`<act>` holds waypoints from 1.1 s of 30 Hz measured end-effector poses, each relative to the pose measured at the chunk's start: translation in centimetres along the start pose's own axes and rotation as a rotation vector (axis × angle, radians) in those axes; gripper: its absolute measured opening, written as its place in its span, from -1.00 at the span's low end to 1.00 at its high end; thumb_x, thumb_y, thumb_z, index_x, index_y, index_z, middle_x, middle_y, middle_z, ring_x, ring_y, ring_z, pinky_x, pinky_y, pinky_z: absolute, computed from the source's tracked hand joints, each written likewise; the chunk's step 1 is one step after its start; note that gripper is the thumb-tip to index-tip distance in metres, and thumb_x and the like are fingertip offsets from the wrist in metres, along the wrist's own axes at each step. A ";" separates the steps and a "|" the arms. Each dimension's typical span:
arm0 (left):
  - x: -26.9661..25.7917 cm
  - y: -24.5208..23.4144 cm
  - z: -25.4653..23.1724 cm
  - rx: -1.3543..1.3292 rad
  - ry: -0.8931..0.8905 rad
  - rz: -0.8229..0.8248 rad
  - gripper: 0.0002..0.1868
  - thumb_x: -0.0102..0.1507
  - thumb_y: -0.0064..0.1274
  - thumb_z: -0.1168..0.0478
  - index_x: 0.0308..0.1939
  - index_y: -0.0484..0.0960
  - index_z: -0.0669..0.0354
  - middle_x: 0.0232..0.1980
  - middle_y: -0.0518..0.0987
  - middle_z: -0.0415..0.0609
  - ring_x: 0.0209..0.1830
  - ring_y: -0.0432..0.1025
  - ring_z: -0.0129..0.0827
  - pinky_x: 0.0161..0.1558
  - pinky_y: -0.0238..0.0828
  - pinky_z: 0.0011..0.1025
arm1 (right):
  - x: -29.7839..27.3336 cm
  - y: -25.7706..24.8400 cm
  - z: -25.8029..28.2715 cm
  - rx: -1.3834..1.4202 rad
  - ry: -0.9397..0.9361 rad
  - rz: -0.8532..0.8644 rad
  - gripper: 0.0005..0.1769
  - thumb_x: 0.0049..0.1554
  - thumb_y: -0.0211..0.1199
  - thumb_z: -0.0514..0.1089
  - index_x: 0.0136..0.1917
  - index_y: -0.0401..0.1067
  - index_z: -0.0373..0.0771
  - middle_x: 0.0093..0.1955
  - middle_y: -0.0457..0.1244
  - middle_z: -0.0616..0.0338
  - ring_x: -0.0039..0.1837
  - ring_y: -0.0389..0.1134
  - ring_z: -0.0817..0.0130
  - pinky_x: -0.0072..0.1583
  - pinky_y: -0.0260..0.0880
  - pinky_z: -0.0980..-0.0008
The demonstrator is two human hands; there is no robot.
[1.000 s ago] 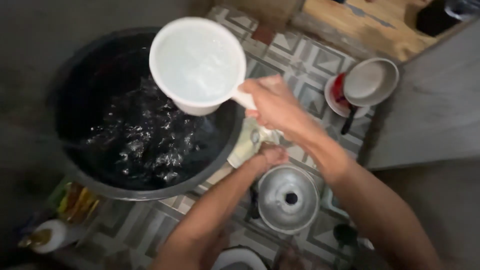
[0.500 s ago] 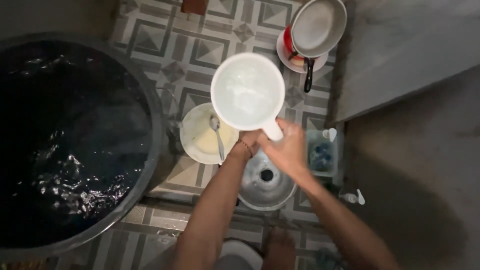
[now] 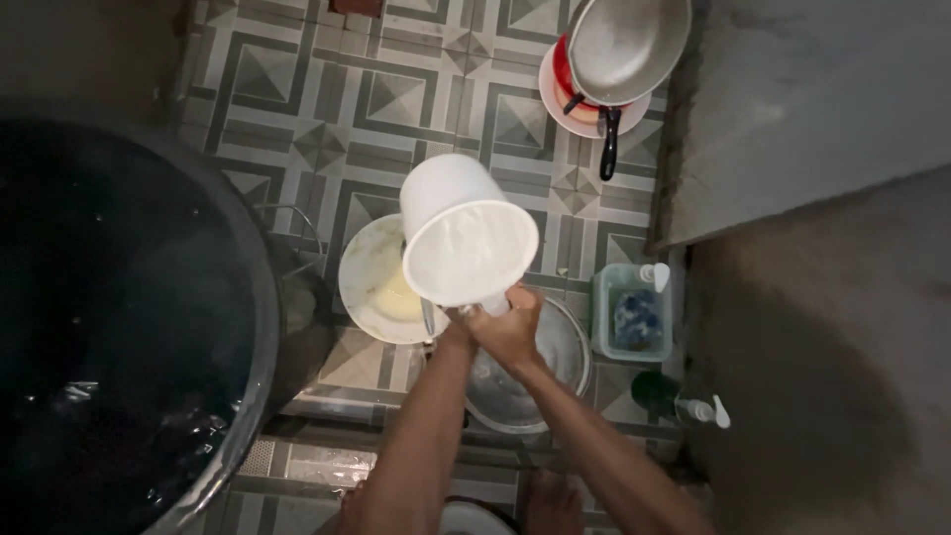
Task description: Washing various dishes and kitchen items in a bathroom setting using a bucket of water and sponge.
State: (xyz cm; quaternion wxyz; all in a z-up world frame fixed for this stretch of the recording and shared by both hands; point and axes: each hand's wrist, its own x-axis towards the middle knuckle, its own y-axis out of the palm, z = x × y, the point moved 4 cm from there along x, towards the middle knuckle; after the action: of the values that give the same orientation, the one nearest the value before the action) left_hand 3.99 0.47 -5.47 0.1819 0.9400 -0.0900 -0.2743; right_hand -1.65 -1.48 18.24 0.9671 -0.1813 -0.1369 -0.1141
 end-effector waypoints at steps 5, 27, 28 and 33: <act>0.6 -2.1 0.9 0.010 -0.067 -0.056 -0.37 0.31 0.03 0.01 0.37 0.47 0.35 0.35 0.52 0.23 0.30 0.42 0.01 0.21 0.32 -0.07 | 0.5 1.0 -3.2 0.143 0.100 0.036 -0.71 -0.05 0.36 -0.27 -0.03 0.57 -0.41 -0.11 0.47 0.03 -0.06 0.53 0.30 0.00 0.58 0.39; 0.6 -6.3 -2.9 1.458 -0.020 -0.237 -0.24 0.14 0.05 -0.17 0.42 0.40 -0.13 0.44 0.36 0.06 0.37 0.29 -0.02 0.19 0.32 -0.02 | 5.3 -1.4 0.4 -0.217 -0.207 0.378 -0.83 0.09 0.41 -0.20 -0.19 0.55 -0.38 -0.29 0.38 0.03 -0.28 0.42 0.29 -0.19 0.43 0.27; -0.4 -7.2 -3.0 1.455 -0.016 -0.239 -0.24 0.14 0.05 -0.17 0.42 0.40 -0.13 0.44 0.36 0.06 0.37 0.29 -0.02 0.19 0.32 -0.02 | 4.9 -1.5 0.1 -0.219 -0.212 0.379 -0.83 0.09 0.41 -0.20 -0.19 0.55 -0.38 -0.29 0.38 0.03 -0.28 0.42 0.29 -0.19 0.43 0.27; -1.7 -8.5 -4.7 1.048 0.116 -0.518 -0.18 0.11 0.22 -0.13 0.40 0.39 0.04 0.39 0.42 0.04 0.35 0.36 -0.11 0.23 0.35 -0.14 | 3.1 -2.1 0.5 -0.390 -0.353 0.406 -0.88 0.06 0.35 -0.19 -0.18 0.54 -0.30 -0.18 0.40 0.01 -0.25 0.46 0.22 -0.20 0.51 0.30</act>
State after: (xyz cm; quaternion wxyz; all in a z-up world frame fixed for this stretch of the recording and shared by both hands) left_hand 5.70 10.12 -4.34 -0.3754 0.9094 0.0290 -0.1768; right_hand 0.59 -3.72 20.31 0.8785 -0.4038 -0.2387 0.0902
